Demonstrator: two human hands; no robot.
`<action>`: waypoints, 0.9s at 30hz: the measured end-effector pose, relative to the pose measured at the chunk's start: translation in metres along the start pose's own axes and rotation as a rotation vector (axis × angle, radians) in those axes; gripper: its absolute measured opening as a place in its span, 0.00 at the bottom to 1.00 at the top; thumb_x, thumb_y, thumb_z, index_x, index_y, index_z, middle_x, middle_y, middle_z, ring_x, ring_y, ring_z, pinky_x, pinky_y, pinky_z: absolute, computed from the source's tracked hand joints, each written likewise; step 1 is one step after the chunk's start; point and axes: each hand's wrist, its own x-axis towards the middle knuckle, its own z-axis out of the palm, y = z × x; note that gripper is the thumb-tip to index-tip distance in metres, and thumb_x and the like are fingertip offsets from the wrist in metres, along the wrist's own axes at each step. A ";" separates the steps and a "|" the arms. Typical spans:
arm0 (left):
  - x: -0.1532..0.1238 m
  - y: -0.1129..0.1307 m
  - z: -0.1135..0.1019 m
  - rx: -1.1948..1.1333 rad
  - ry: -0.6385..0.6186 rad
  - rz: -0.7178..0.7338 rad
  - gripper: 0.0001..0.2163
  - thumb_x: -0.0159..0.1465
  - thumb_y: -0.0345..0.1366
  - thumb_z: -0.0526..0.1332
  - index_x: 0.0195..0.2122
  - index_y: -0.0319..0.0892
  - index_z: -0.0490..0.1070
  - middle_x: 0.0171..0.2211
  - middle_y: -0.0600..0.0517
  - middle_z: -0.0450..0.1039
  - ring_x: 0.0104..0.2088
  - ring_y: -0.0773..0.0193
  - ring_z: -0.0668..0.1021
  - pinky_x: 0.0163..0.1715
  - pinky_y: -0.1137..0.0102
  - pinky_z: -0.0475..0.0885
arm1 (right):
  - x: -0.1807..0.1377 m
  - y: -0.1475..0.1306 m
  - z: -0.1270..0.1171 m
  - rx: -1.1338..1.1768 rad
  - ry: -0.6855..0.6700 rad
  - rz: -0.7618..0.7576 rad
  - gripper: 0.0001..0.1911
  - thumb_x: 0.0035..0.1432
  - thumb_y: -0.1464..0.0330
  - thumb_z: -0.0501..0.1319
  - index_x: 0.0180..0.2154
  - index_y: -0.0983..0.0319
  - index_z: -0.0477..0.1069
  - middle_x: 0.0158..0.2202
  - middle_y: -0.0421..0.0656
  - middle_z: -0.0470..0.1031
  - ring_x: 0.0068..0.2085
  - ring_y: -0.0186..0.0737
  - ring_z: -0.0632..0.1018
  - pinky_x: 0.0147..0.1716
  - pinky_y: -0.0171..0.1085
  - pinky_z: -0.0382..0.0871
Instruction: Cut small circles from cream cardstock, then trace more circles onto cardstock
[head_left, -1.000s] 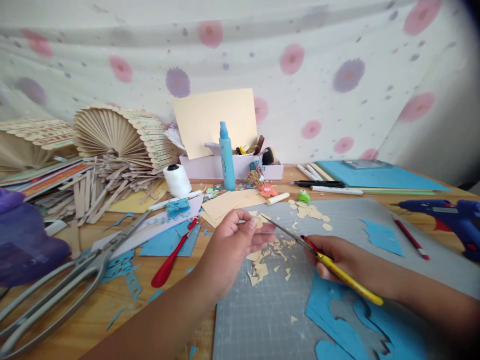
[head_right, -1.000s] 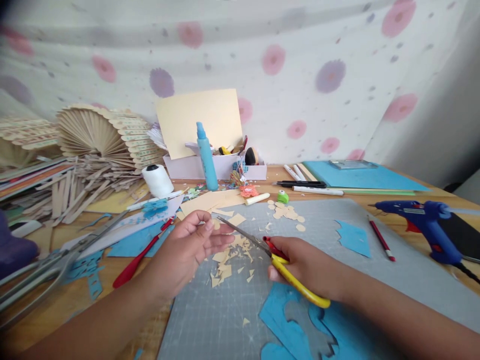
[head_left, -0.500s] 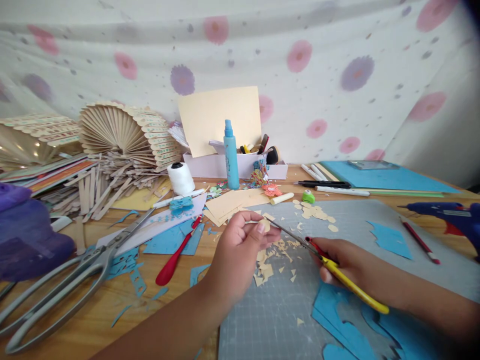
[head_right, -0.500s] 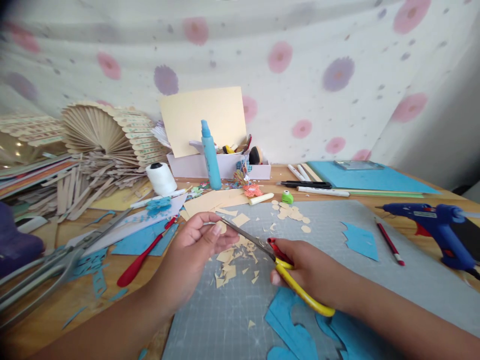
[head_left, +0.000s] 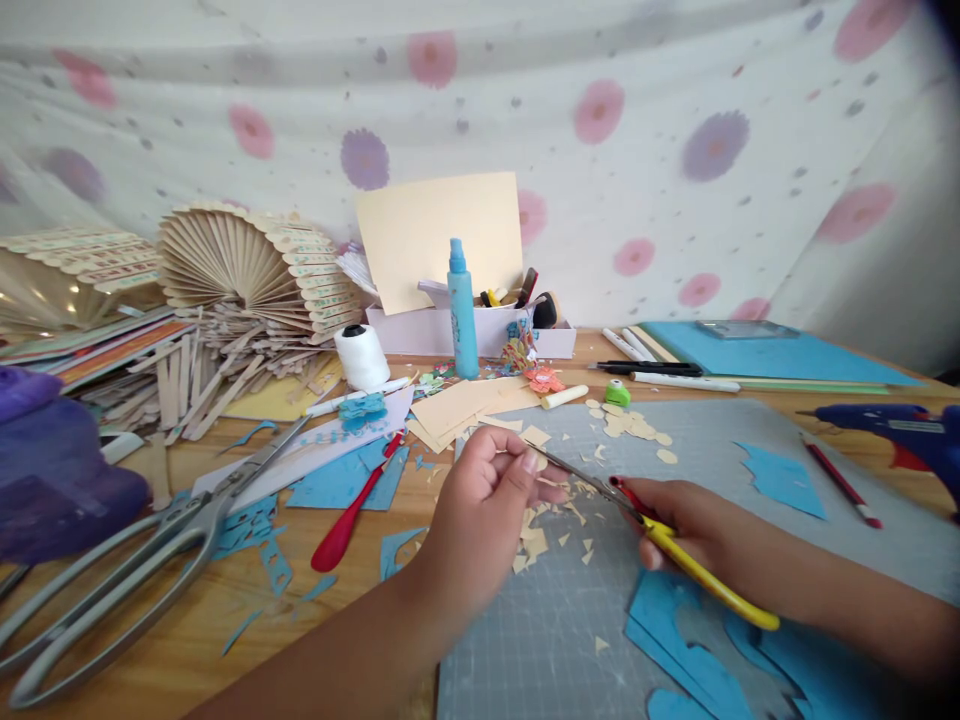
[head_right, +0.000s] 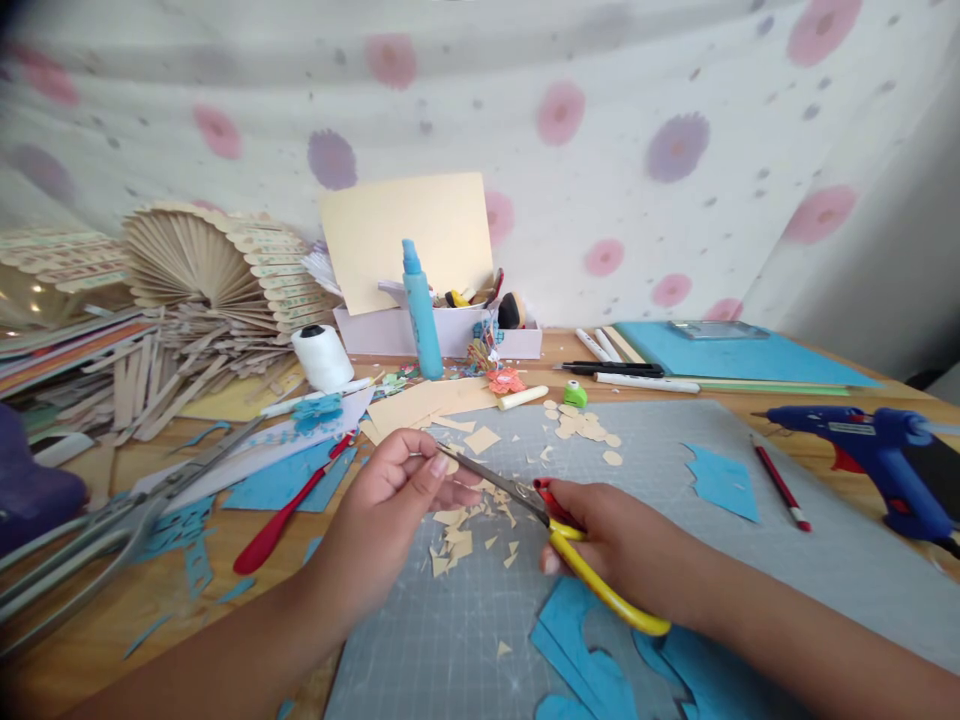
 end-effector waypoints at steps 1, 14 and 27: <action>0.000 -0.001 0.000 -0.003 -0.008 -0.005 0.08 0.58 0.34 0.61 0.28 0.43 0.60 0.24 0.55 0.77 0.26 0.65 0.80 0.31 0.70 0.72 | 0.000 0.001 0.000 0.009 -0.034 -0.004 0.08 0.52 0.63 0.57 0.26 0.59 0.67 0.30 0.42 0.74 0.33 0.45 0.73 0.32 0.38 0.68; -0.002 -0.004 0.000 -0.061 -0.087 -0.028 0.10 0.57 0.38 0.62 0.29 0.43 0.59 0.25 0.55 0.77 0.26 0.64 0.80 0.34 0.68 0.73 | 0.001 0.003 -0.003 0.001 -0.066 -0.017 0.08 0.55 0.62 0.56 0.29 0.59 0.67 0.31 0.42 0.73 0.34 0.44 0.72 0.33 0.37 0.66; 0.000 -0.006 -0.001 -0.059 -0.047 -0.052 0.08 0.58 0.35 0.62 0.28 0.42 0.61 0.25 0.54 0.77 0.26 0.65 0.80 0.34 0.68 0.73 | 0.003 0.008 -0.002 -0.122 -0.032 0.085 0.11 0.52 0.59 0.57 0.25 0.59 0.63 0.25 0.41 0.68 0.29 0.42 0.68 0.26 0.37 0.61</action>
